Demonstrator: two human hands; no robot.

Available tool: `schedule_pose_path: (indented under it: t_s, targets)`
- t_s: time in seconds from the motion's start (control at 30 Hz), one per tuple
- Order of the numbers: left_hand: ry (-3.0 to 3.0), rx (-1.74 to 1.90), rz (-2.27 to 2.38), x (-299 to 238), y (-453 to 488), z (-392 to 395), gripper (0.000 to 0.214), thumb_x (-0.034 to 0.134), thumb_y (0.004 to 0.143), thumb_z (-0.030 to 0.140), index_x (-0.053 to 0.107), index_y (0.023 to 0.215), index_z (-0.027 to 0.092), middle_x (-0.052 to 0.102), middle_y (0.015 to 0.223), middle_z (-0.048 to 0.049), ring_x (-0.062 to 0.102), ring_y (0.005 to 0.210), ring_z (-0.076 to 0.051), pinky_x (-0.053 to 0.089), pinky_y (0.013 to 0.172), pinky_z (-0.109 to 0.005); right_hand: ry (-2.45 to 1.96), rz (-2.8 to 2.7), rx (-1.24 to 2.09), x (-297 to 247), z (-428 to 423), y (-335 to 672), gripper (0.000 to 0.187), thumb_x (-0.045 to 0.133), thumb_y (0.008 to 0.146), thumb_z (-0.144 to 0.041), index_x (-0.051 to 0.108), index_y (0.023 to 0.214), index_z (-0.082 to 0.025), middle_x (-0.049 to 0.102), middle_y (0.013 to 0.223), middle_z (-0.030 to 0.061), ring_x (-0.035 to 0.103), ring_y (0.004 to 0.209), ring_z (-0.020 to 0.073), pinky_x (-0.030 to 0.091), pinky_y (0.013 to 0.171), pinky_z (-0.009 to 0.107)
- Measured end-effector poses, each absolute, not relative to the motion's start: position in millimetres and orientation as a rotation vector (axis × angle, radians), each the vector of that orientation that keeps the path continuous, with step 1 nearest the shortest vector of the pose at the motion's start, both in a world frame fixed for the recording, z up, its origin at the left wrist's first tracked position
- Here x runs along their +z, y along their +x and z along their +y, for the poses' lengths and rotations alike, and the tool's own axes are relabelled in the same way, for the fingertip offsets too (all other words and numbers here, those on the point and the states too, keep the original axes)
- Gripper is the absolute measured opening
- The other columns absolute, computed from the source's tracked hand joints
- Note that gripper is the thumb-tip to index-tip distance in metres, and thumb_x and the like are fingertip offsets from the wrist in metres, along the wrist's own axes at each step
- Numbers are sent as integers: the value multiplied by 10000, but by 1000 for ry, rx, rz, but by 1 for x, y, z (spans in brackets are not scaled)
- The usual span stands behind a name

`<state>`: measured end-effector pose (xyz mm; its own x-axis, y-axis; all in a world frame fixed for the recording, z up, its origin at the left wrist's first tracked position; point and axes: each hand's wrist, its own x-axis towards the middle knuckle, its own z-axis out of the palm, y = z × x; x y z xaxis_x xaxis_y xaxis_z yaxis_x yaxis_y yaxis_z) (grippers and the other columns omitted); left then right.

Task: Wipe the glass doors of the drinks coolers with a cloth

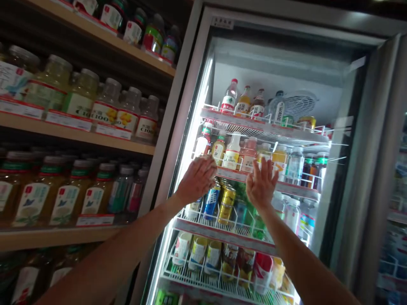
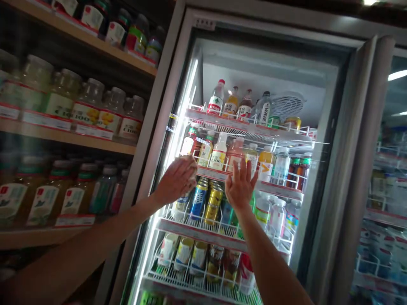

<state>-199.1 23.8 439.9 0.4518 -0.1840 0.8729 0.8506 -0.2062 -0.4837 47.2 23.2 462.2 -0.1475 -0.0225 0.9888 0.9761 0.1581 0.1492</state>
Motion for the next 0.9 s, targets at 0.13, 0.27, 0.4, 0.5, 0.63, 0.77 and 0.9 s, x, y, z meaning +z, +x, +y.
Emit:
schedule_pose_path:
  t_s: [0.13,0.27,0.4,0.5,0.63,0.77,0.9]
  targets:
    - [-1563,-926,-497,426,-196,21,474,431,891,439,394,1312,223,464,1375,-54,289,1354,-212,248,1121,-421,-1038,-1382,-1182,465,22,50,519,344,894,-317,315,1404,-230,299,1479,90,193,1391,261,163,1095,528]
    - [-1427,-1193,-782,422,-198,21,493,449,886,380,380,1327,171,421,1400,-122,242,1372,-253,263,1102,-456,-1069,-1375,-1183,464,21,48,510,336,896,-324,325,1397,-229,306,1477,82,186,1395,249,171,1096,515]
    - [-1648,-889,-526,406,-192,17,475,437,892,399,389,1329,219,405,1422,-63,258,1368,-225,252,1116,-428,-1063,-1362,-1208,463,21,48,493,343,889,-319,383,1366,-198,312,1474,91,192,1393,248,171,1100,506]
    - [-1676,-878,-479,408,-196,16,483,452,890,392,371,1340,235,419,1414,-54,279,1359,-204,250,1120,-424,-1059,-1357,-1212,463,22,48,492,345,883,-313,400,1356,-192,322,1469,91,196,1391,244,168,1104,500]
    - [-1511,-1145,-705,411,-205,16,523,473,880,366,354,1351,173,403,1414,-126,219,1381,-256,259,1106,-467,-1070,-1364,-1194,464,22,48,515,355,874,-303,361,1380,-209,303,1479,80,169,1397,233,155,1109,497]
    - [-1732,-743,-389,389,-204,11,459,459,887,399,414,1315,242,397,1430,-41,267,1365,-208,253,1121,-415,-1077,-1359,-1199,463,22,48,510,353,876,-303,361,1378,-216,301,1481,71,162,1399,226,148,1113,488]
    - [-1686,-837,-508,386,-205,10,456,447,896,398,422,1314,216,420,1412,-61,287,1356,-217,275,1105,-430,-1071,-1348,-1205,463,22,47,491,343,883,-313,393,1357,-196,323,1471,81,176,1396,221,144,1117,478]
